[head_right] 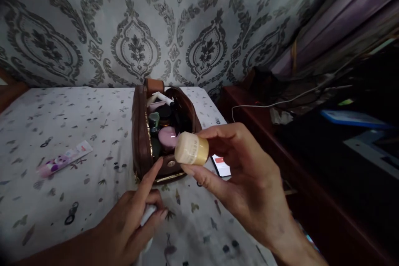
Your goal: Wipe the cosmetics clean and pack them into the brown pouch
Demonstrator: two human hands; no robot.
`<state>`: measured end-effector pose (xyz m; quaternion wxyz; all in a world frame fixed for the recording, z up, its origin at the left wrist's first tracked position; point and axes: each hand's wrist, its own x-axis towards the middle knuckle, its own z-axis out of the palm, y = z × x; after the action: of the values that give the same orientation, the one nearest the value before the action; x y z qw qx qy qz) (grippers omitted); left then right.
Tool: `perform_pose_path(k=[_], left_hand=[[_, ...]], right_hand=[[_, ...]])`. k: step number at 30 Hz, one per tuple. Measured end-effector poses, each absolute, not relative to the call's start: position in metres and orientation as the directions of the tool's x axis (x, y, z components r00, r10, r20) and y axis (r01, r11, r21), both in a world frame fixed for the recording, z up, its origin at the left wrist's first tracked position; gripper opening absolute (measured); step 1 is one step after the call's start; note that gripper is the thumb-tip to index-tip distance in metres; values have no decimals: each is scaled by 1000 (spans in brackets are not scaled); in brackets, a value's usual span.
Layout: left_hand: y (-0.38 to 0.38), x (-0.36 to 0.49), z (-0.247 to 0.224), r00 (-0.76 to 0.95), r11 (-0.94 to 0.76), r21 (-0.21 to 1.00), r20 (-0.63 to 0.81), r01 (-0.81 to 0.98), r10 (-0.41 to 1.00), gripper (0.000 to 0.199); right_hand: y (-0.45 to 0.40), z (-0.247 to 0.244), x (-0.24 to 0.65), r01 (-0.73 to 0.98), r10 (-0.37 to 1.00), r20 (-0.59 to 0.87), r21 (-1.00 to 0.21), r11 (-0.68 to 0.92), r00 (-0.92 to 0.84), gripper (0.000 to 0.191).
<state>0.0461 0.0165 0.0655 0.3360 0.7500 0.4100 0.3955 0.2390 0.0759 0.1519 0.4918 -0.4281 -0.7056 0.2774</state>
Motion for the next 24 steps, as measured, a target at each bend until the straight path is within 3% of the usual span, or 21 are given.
perform_pose_path(k=[7, 10, 14, 20, 24], left_hand=[[16, 49, 36, 318, -385, 895, 306, 225, 897, 60], [13, 50, 24, 291, -406, 879, 331, 250, 898, 55], [10, 50, 15, 308, -429, 853, 340, 296, 888, 54], [10, 41, 27, 388, -431, 830, 289, 354, 875, 57], [11, 44, 29, 361, -505, 785, 383, 358, 851, 56]], right_hand=[[106, 154, 240, 483, 771, 468, -602, 636, -432, 32], [114, 154, 237, 465, 708, 366, -559, 686, -604, 33], [120, 152, 232, 461, 629, 195, -525, 715, -753, 18], [124, 153, 221, 588, 644, 38, -372, 719, -764, 8], [124, 153, 214, 631, 659, -2, -291, 719, -752, 7]])
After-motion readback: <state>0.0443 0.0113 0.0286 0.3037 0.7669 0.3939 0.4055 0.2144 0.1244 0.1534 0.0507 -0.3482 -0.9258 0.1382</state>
